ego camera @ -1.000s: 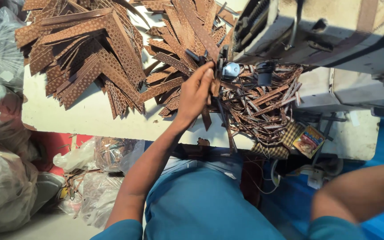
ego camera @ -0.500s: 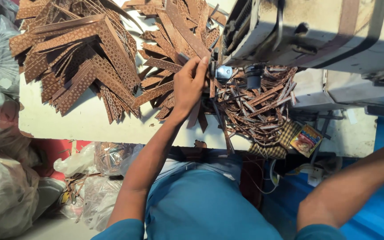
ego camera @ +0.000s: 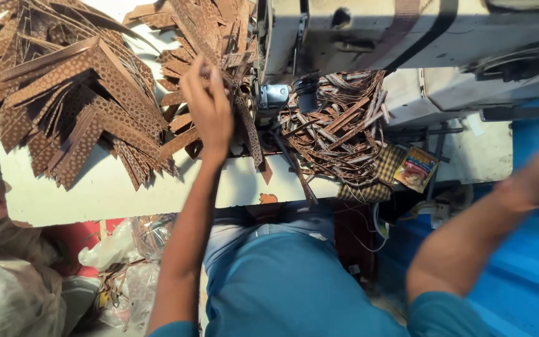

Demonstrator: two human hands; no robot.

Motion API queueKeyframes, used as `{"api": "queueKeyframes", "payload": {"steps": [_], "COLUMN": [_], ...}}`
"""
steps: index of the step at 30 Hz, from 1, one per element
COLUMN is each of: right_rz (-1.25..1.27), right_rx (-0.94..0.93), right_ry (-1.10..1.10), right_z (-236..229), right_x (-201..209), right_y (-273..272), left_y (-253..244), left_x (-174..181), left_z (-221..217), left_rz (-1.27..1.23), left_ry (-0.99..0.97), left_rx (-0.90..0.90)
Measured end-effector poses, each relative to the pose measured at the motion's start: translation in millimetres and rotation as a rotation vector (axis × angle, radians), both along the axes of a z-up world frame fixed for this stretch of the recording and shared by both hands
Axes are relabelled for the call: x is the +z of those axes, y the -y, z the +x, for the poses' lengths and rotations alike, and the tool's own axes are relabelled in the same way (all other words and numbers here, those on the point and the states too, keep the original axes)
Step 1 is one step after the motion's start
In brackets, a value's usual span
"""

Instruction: Stitching leather straps for footwear using an industrial sewing machine.

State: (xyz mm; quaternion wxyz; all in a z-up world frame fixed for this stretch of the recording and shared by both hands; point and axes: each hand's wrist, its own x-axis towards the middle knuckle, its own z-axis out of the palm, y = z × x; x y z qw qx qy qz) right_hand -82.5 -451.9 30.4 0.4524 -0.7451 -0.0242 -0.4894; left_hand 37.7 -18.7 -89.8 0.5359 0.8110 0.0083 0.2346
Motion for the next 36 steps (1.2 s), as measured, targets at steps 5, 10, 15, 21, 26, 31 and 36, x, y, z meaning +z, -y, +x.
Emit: {"api": "queueKeyframes", "payload": {"steps": [5,10,15,21,26,31,36], "right_rz": [-0.318,-0.682,-0.823,-0.777,-0.305,0.410,0.596], "right_rx": [0.079,0.165,0.221,-0.014,0.069,0.226,0.302], "right_ry": [-0.553,-0.557,-0.567,-0.653,-0.568,-0.734,-0.748], "right_z": [-2,27,34,17,0,-17,-30], "right_x": [-50,-100,-89,-117,-160,-130,-135], "right_y": [-118,-136,-126,-83,-67,-129,-138], "left_y": [11,-1,-28,-137,-218,-245,-246], "left_x": [-24,-50,-28,-26,-11,0,25], "left_z": [-50,-32,-60,-67,-10,37,29], "left_rz": [-0.019,0.274,0.198,0.189,0.468,0.732,0.797], "left_ry": [-0.067,-0.033,0.002,0.096,0.118,0.116,0.185], "left_rx": [0.021,-0.042,-0.054,0.299,0.404,0.194,0.113]}}
